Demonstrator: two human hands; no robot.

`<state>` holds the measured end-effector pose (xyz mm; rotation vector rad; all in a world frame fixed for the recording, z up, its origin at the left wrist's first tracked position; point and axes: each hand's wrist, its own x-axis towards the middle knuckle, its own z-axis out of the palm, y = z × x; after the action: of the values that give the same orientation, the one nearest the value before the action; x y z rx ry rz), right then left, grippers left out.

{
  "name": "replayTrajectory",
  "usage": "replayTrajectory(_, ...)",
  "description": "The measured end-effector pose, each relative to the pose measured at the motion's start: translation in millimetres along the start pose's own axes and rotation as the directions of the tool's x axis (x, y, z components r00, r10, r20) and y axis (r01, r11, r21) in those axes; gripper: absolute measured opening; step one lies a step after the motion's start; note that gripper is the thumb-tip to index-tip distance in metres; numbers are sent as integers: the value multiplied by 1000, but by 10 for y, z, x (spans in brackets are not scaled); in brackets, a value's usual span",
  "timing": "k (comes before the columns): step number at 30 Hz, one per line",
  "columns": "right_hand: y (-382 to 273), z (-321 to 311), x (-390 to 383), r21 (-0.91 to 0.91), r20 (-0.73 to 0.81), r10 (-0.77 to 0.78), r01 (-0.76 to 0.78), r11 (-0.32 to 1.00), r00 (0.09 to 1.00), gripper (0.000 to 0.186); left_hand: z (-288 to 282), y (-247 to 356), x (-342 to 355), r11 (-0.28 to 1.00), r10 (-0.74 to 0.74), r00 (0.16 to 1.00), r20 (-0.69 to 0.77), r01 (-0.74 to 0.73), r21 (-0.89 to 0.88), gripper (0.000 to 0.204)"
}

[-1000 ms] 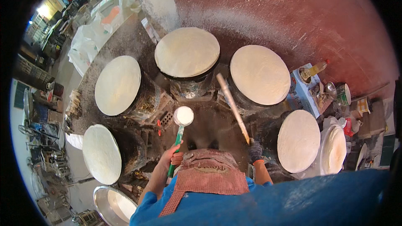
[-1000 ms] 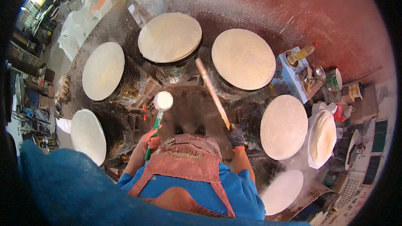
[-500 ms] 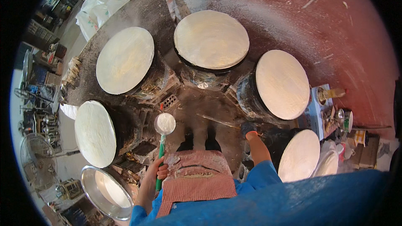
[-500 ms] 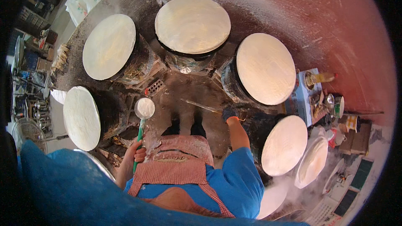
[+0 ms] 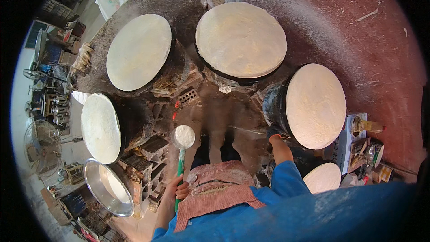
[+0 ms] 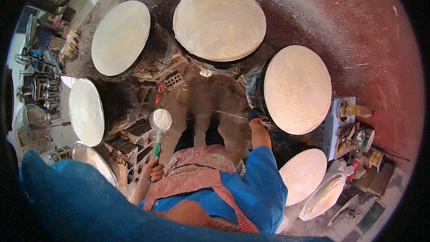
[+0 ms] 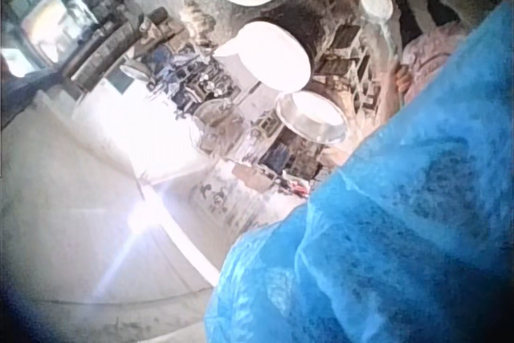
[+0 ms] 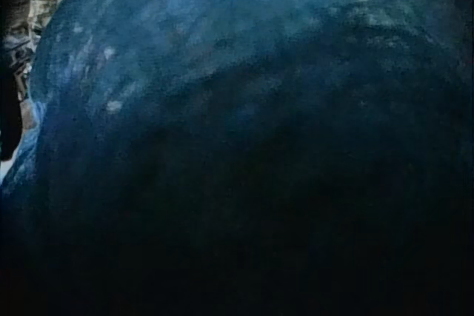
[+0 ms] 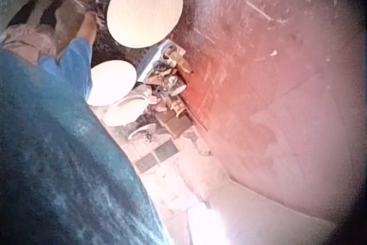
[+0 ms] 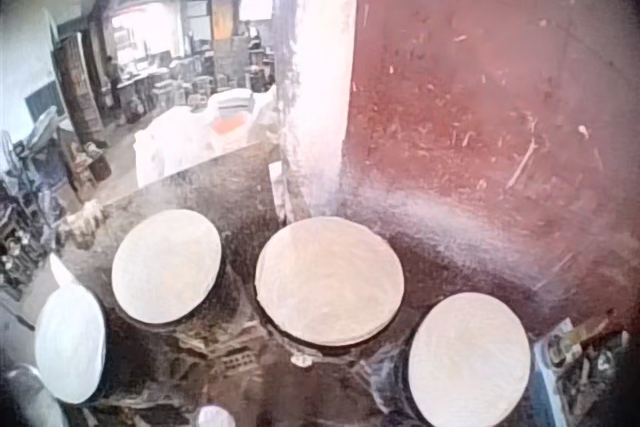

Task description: The person ladles batter onto multiple hot griddles, spreads it into thin circles, flips the crepes, and stacks the finished ones. The person uses a ladle and a wooden spatula to manage several crepes simultaneously.

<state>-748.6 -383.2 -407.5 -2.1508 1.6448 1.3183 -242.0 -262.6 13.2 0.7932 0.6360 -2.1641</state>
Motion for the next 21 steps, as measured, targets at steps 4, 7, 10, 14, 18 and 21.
replayTrajectory(4,-48,147,101,-228,-143,-86,52,972,986,11,118,-22,18,998,22,1000,9,-22,57,37)
replayTrajectory(7,-77,102,104,-257,-94,-146,117,959,985,14,133,-36,22,998,37,999,9,-37,60,35)
replayTrajectory(10,-70,-113,-170,193,-53,-16,26,981,998,24,93,-53,17,996,57,998,4,-57,71,33)
replayTrajectory(14,-84,-741,-881,620,-55,-105,117,776,993,33,37,-40,-3,996,56,995,82,-61,58,32)
replayTrajectory(18,-63,-1760,-1401,847,-305,143,199,493,942,32,74,81,-17,984,91,990,109,-106,141,33)
replayTrajectory(21,59,-2680,-1273,968,-247,395,209,139,885,28,159,268,-37,992,59,994,88,-68,109,28)
